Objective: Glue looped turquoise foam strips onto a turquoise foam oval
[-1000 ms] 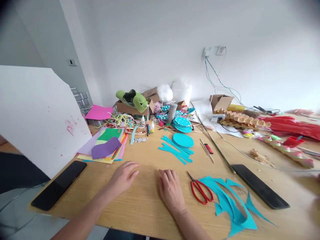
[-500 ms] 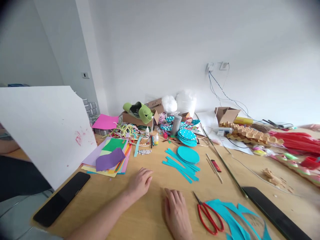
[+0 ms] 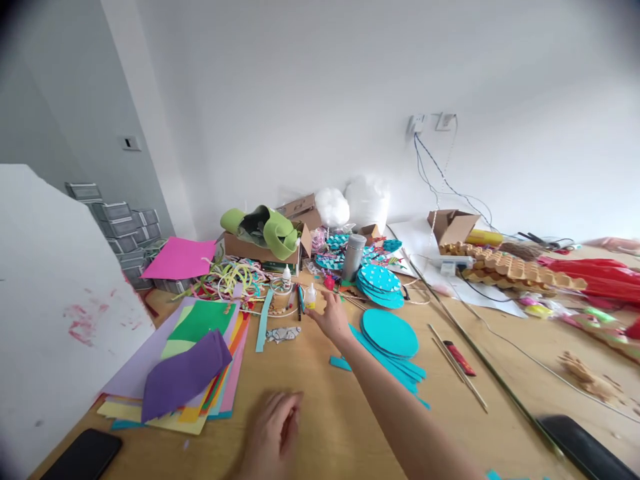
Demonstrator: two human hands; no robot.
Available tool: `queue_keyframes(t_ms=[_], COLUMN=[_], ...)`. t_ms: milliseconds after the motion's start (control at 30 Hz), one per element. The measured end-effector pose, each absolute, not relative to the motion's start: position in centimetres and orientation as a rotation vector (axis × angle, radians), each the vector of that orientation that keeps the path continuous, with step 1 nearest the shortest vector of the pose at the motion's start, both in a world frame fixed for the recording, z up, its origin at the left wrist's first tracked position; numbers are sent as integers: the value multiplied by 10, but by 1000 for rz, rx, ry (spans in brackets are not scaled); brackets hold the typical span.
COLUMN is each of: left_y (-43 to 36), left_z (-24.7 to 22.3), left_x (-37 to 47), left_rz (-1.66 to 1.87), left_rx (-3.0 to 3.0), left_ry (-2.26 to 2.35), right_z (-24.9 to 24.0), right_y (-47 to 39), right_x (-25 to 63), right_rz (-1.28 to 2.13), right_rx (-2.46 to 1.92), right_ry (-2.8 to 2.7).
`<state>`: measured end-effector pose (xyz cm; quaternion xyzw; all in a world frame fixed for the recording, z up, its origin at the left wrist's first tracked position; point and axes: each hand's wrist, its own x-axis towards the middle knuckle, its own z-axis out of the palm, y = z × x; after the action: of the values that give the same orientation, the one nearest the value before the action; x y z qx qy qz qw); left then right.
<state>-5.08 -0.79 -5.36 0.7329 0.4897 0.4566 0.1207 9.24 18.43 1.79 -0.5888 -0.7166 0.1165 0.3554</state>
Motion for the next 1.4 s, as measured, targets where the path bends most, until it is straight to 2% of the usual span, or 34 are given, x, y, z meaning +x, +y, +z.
queue_keyframes(t_ms=[267, 367, 567, 700, 1033, 1200, 1400], left_y=[3, 0, -3, -6, -10, -9, -7], left_z=[-99, -94, -81, -70, -45, -45, -44], left_x=[-39, -40, -38, -40, -51, -53, -54], left_rz=[1447, 1347, 1468, 1424, 1334, 1321, 1275], left_rx=[2035, 2061, 2033, 1968, 2004, 2013, 1978], left_ry=[1493, 1465, 1529, 1528, 1486, 1473, 1494], right_z=[-13, -8, -7, -4, 42, 97, 174], right_y=[254, 273, 305, 300, 160, 76, -81], right_x=[67, 69, 61, 61, 137, 176, 179], right_rz=[286, 268, 330, 378, 571, 534, 919], right_rx=[-1694, -1760, -1846, -1817, -1510, -1422, -554], right_ry=[-1872, -1839, -1814, -1803, -1991, -1832, -2210])
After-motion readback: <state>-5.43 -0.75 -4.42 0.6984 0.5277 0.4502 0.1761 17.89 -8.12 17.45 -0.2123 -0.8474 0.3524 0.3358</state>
